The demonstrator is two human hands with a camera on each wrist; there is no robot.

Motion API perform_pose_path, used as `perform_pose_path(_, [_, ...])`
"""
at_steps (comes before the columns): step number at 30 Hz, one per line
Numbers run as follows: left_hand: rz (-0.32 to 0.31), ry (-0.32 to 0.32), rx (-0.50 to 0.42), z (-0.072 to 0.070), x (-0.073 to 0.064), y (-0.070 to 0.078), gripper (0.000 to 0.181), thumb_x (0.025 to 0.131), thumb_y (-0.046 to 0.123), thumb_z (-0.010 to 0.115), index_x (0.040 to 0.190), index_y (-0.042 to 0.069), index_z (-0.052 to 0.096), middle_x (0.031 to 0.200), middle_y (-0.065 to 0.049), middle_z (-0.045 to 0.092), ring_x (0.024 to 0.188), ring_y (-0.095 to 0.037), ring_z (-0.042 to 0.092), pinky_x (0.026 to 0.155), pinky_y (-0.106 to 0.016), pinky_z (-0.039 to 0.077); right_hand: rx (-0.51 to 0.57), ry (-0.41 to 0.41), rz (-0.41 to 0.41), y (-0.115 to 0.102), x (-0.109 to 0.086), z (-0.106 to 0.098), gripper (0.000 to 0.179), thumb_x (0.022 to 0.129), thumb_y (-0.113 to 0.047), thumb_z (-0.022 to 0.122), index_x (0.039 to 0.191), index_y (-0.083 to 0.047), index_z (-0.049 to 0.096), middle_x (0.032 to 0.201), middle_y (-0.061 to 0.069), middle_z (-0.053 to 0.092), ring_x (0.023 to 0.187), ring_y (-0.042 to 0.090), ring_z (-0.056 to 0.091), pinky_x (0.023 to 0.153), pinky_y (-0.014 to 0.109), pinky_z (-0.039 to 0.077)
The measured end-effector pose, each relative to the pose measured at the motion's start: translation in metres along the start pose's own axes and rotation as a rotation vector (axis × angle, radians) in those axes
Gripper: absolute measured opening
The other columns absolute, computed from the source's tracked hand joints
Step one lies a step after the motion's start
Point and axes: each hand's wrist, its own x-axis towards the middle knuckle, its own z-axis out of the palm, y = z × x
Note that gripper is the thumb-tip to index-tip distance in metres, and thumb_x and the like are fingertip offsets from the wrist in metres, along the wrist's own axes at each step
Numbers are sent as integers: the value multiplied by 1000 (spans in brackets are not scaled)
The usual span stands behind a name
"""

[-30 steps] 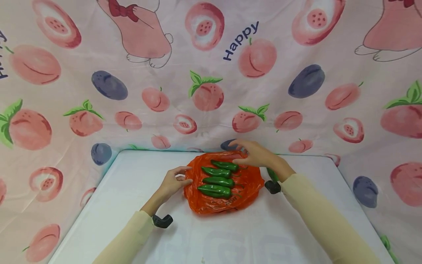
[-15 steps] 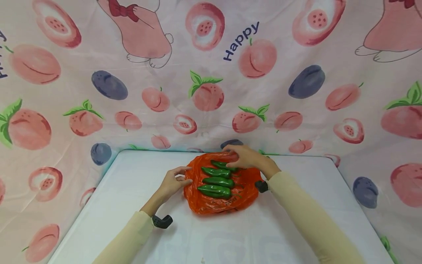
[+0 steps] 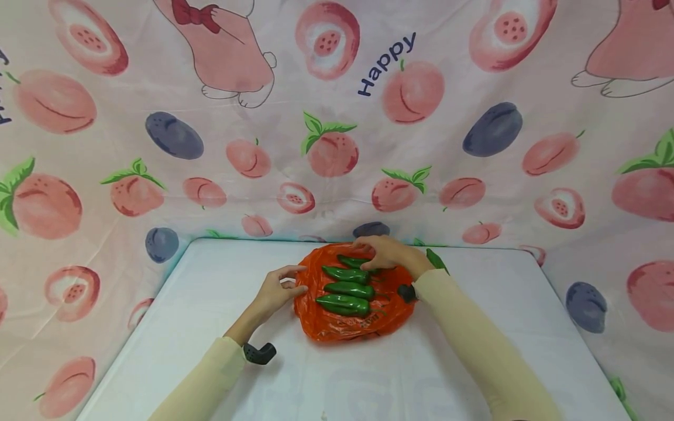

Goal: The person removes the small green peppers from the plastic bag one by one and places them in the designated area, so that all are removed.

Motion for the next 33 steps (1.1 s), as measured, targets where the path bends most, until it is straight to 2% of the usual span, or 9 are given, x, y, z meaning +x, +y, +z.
perform_pose_path(6, [-10, 1, 5, -1, 0, 0, 46, 90, 2, 77, 134, 9, 66, 119, -15, 60, 82, -17, 69, 76, -30, 59, 8, -30, 32, 2, 7, 3, 53, 96, -12, 73, 146, -7, 54, 144, 22, 56, 131, 42, 53, 105, 57, 46])
perform_pose_path(11, [-2, 0, 14, 0, 1, 0, 45, 90, 2, 77, 134, 8, 66, 119, -16, 60, 81, -17, 68, 75, -29, 59, -18, -51, 64, 6, 13, 8, 53, 96, -6, 70, 147, -10, 54, 147, 19, 54, 133, 40, 51, 108, 57, 43])
perform_pose_path(18, [-1, -1, 11, 1, 0, 1, 46, 91, 1, 76, 134, 9, 66, 119, -16, 60, 83, -18, 69, 77, -31, 60, -88, -71, 35, 8, 19, 12, 55, 91, 5, 68, 143, -10, 58, 152, 18, 48, 133, 39, 50, 110, 57, 41])
perform_pose_path(28, [15, -12, -15, 1, 0, 0, 46, 90, 1, 76, 135, 6, 65, 117, -17, 59, 82, -17, 69, 77, -31, 60, -140, -51, 41, 11, 18, 17, 59, 86, 11, 67, 140, -14, 63, 143, 14, 57, 126, 34, 55, 108, 55, 44])
perform_pose_path(33, [11, -9, -5, 1, 0, 0, 46, 90, 1, 77, 134, 7, 66, 117, -16, 59, 80, -17, 68, 76, -30, 59, -131, -42, 37, 12, 18, 19, 58, 88, 10, 68, 139, -15, 64, 142, 15, 58, 125, 36, 56, 105, 55, 46])
